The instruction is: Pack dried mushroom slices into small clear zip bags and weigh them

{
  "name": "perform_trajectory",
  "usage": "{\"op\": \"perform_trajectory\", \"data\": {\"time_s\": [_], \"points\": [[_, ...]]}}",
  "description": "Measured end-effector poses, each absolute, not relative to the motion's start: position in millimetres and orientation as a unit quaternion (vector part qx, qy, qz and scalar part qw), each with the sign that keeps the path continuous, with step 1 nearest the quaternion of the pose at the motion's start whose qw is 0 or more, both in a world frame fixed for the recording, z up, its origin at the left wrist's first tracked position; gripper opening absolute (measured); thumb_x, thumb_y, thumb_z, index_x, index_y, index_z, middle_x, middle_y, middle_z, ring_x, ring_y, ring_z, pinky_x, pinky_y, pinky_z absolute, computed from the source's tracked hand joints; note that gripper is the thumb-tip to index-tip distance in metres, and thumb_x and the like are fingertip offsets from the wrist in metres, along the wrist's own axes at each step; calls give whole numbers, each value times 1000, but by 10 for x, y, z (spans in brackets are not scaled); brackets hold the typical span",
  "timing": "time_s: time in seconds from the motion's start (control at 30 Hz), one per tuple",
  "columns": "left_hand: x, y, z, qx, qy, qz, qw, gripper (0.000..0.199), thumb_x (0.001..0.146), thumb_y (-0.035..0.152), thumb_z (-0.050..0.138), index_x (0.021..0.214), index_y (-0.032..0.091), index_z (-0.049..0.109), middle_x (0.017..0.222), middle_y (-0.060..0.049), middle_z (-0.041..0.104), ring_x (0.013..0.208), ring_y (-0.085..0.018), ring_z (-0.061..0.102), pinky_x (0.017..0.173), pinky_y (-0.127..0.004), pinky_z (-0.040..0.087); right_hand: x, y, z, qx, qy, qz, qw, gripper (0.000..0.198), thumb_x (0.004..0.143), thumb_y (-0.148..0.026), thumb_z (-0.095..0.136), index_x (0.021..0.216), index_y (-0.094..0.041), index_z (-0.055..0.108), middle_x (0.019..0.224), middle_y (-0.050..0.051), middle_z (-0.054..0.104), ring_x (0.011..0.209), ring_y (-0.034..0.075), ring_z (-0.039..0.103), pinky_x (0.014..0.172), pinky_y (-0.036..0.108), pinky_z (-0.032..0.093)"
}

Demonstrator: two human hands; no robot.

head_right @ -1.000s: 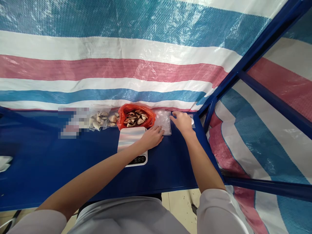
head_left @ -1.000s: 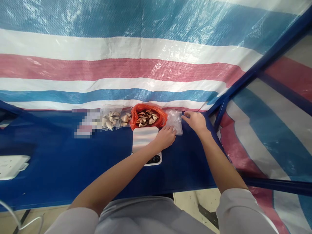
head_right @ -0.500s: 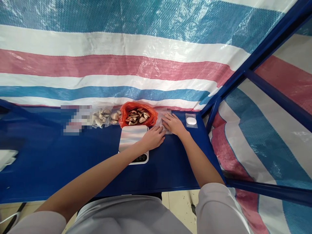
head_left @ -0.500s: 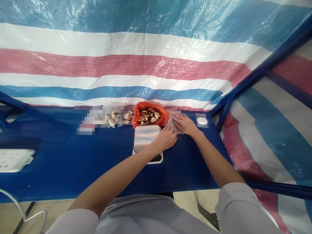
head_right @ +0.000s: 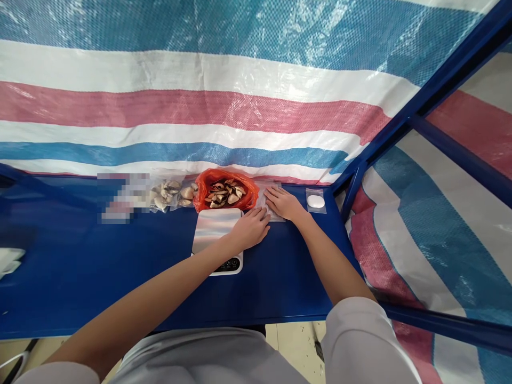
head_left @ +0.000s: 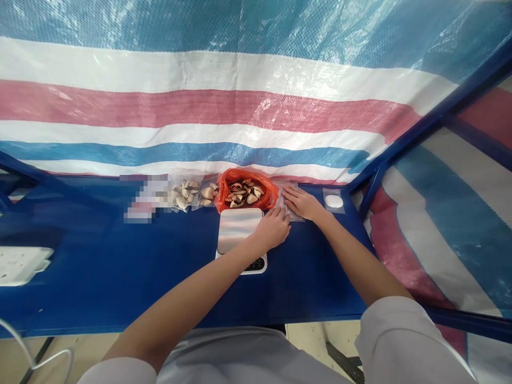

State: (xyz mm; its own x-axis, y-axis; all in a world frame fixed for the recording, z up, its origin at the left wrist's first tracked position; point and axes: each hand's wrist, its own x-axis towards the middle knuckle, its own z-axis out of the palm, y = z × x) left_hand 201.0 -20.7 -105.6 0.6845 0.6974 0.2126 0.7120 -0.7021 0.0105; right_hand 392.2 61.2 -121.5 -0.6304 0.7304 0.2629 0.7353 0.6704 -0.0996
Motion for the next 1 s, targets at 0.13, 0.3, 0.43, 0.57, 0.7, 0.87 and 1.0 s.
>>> {"op": "perform_trajectory", "data": {"time_s": [0.13, 0.3, 0.43, 0.57, 0.7, 0.87, 1.0], "points": [[2005, -221, -1013, -916, -384, -110, 42, 38, 99, 30, 49, 126, 9, 64, 133, -22, 64, 122, -31, 62, 106, -43, 44, 3928, 589, -1154, -417, -897, -7, 145, 42, 102, -28, 42, 133, -13, 67, 141, 15, 62, 138, 30, 54, 120, 46, 40], [1929, -292, -851, -920, -364, -145, 26, 34, 102, 28, 43, 118, 9, 66, 119, -20, 69, 119, -31, 62, 103, -43, 47, 3993, 426, -1019, -441, -876, -13, 193, 36, 102, -29, 46, 128, -20, 70, 138, 12, 65, 139, 29, 53, 118, 48, 42], [1780, -357, -746, -916, -359, -178, 29, 30, 101, 26, 44, 117, 13, 66, 118, -17, 70, 117, -30, 63, 102, -45, 49, 3974, 182, -932, -455, -856, -35, 242, 35, 102, -32, 48, 123, -18, 72, 135, 12, 68, 137, 29, 55, 115, 48, 46], [1490, -373, -697, -898, -380, -219, 31, 28, 99, 26, 48, 114, 17, 70, 119, -15, 71, 116, -28, 65, 105, -45, 48, 3831, -108, -909, -461, -847, -40, 263, 32, 101, -32, 50, 120, -20, 73, 131, 9, 70, 134, 28, 58, 116, 47, 46], [1089, -383, -681, -867, -429, -251, 43, 31, 99, 30, 48, 115, 19, 72, 125, -13, 71, 119, -29, 64, 104, -44, 50, 3620, -346, -957, -472, -839, -38, 269, 31, 101, -32, 51, 120, -22, 73, 128, 8, 72, 133, 27, 59, 116, 46, 46], [588, -474, -739, -822, -492, -283, 48, 36, 99, 33, 46, 116, 17, 73, 120, -12, 74, 115, -28, 67, 104, -43, 50, 3352, -542, -1045, -501, -827, -32, 251, 31, 100, -32, 52, 122, -23, 72, 136, 7, 67, 136, 28, 56, 115, 47, 46], [257, -572, -837, -797, -529, -286, 51, 37, 99, 35, 45, 116, 18, 73, 119, -11, 74, 116, -29, 66, 105, -44, 49, 3202, -644, -1106, -530, -816, -38, 226, 32, 100, -32, 52, 124, -22, 70, 145, 9, 61, 139, 30, 52, 115, 49, 44]]}}
